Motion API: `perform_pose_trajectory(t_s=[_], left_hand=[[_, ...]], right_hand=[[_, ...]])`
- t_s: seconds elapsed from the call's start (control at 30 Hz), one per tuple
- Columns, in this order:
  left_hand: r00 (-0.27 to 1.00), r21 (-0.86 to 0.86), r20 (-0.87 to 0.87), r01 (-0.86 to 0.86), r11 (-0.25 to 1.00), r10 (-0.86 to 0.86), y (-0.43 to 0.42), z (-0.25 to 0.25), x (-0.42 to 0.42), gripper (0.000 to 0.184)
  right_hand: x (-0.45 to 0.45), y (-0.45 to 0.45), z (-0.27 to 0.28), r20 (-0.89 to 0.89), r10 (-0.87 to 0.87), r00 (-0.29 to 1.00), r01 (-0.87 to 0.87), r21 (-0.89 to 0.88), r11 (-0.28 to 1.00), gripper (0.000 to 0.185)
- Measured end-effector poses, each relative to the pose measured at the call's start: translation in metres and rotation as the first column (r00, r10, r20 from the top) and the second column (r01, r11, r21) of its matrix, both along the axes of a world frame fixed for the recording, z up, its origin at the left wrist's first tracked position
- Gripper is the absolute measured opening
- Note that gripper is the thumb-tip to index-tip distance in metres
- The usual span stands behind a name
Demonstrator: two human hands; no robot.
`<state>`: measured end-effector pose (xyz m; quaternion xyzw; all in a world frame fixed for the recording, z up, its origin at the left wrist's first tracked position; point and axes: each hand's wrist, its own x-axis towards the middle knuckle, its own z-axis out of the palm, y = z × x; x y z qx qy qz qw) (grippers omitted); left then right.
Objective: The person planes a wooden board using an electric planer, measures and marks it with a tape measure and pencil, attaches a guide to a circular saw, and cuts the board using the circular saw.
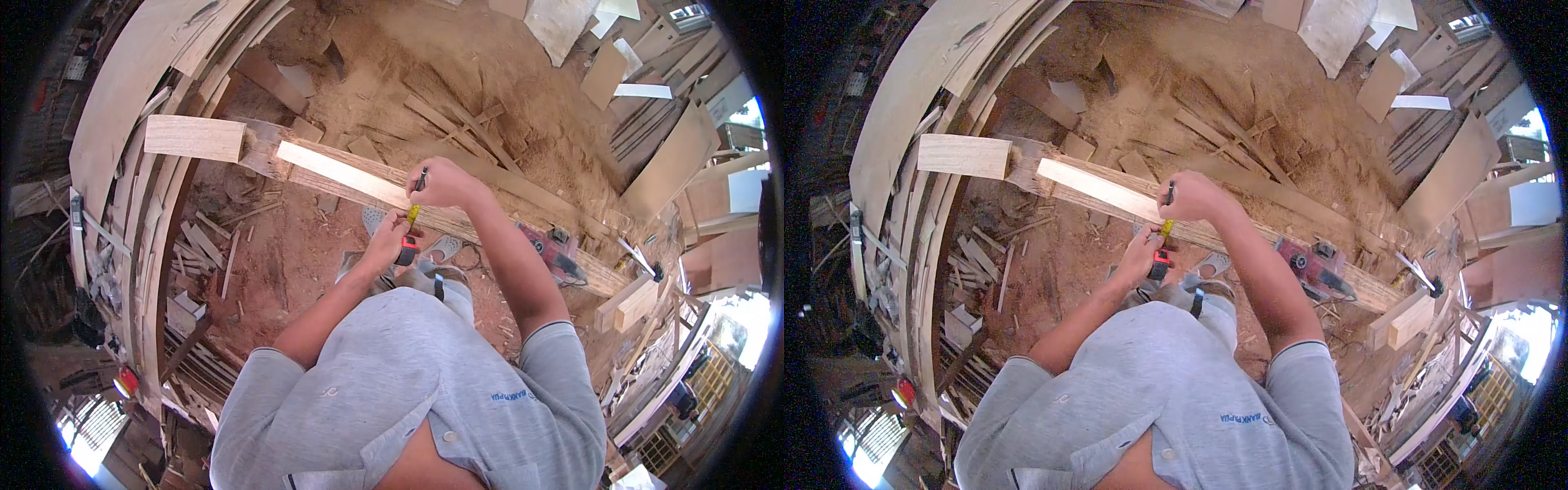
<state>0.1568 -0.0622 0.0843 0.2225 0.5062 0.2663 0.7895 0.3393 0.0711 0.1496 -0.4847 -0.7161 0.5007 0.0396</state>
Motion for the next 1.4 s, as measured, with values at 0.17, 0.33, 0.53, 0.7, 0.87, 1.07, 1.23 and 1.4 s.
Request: perform_pose_trajectory(t_s=[0.17,0.33,0.53,0.7,0.87,1.07,1.23,1.4], left_hand=[[1.000,-0.003,-0.014,0.008,1.000,-0.008,0.001,0.002,-0.001,0.018],[1.000,0.001,-0.001,0.002,1.000,-0.002,-0.001,-0.006,-0.001,0.019],[1.000,0.041,0.015,0.011,0.999,-0.011,-0.005,-0.022,-0.002,0.023],[1.000,0.050,0.005,0.021,0.999,-0.021,-0.006,-0.024,-0.002,0.022],[1.000,0.037,-0.003,-0.001,0.999,0.002,-0.004,-0.011,0.001,0.018],[1.000,0.053,-0.002,-0.013,0.998,0.013,-0.004,-0.007,0.001,0.017],[1.000,0.069,-0.008,-0.015,0.998,0.015,-0.004,-0.009,0.002,0.017],[1.000,0.057,-0.027,-0.001,0.998,0.003,-0.003,-0.003,0.002,0.018]], right_hand=[[-0.006,0.006,0.001,0.068,0.111,0.991,-0.113,0.019,0.993,0.014],[-0.008,0.008,0.003,0.100,0.143,0.985,-0.148,0.039,0.988,0.016],[-0.011,0.007,0.007,0.148,0.142,0.979,-0.148,0.035,0.988,0.015],[-0.013,0.008,0.010,0.142,0.134,0.981,-0.140,0.035,0.990,0.015],[-0.012,0.008,0.006,0.145,0.145,0.979,-0.154,0.054,0.987,0.014],[-0.012,0.009,0.008,0.150,0.165,0.975,-0.173,0.043,0.984,0.014],[-0.011,0.008,0.006,0.127,0.147,0.981,-0.154,0.042,0.987,0.015],[-0.009,0.008,0.007,0.105,0.135,0.985,-0.140,0.044,0.989,0.015]])
